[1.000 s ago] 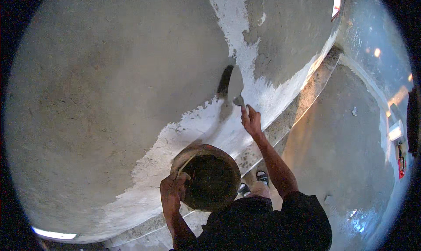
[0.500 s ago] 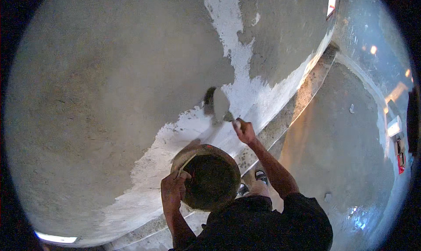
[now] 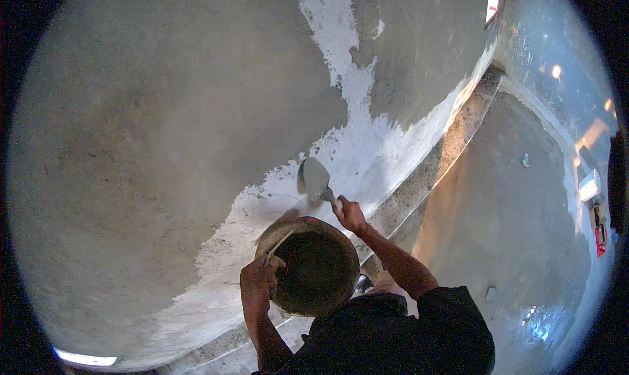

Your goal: The person holds a bucket of mortar and repeatedly scoops mortar with a trowel to apply and spread it onto a wall.

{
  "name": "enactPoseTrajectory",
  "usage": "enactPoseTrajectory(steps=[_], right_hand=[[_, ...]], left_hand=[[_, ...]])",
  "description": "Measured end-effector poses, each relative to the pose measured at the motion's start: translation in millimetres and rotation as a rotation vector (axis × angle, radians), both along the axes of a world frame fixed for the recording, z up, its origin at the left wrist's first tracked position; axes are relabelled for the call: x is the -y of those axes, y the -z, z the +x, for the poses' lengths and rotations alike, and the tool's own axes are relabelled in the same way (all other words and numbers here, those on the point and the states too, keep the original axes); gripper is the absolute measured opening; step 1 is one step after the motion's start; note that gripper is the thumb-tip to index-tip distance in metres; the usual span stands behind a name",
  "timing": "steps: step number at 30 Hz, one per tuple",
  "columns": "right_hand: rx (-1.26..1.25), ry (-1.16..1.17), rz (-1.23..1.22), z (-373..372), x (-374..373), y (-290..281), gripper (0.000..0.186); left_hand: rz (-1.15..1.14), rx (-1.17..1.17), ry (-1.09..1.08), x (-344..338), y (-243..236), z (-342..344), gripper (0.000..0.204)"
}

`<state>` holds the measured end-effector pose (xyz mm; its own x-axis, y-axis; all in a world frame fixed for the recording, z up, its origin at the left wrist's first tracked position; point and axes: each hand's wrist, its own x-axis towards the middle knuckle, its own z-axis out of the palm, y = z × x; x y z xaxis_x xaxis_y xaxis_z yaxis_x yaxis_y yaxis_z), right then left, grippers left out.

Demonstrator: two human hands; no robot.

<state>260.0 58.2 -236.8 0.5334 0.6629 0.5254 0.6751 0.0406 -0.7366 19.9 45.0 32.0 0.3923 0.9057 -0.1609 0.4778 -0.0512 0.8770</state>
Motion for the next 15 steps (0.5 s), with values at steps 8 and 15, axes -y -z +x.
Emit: enactPoseTrajectory(steps=[8, 15], right_hand=[[-0.662, 0.064, 0.187, 65, -2, -51, 0.038], [-0.081, -0.056, 0.189, 35, -21, -36, 0.033]], left_hand=[[0.107, -0.229, 0.124, -3, 3, -4, 0.032], [0.075, -0.183, 0.101, 1, -4, 3, 0.031]])
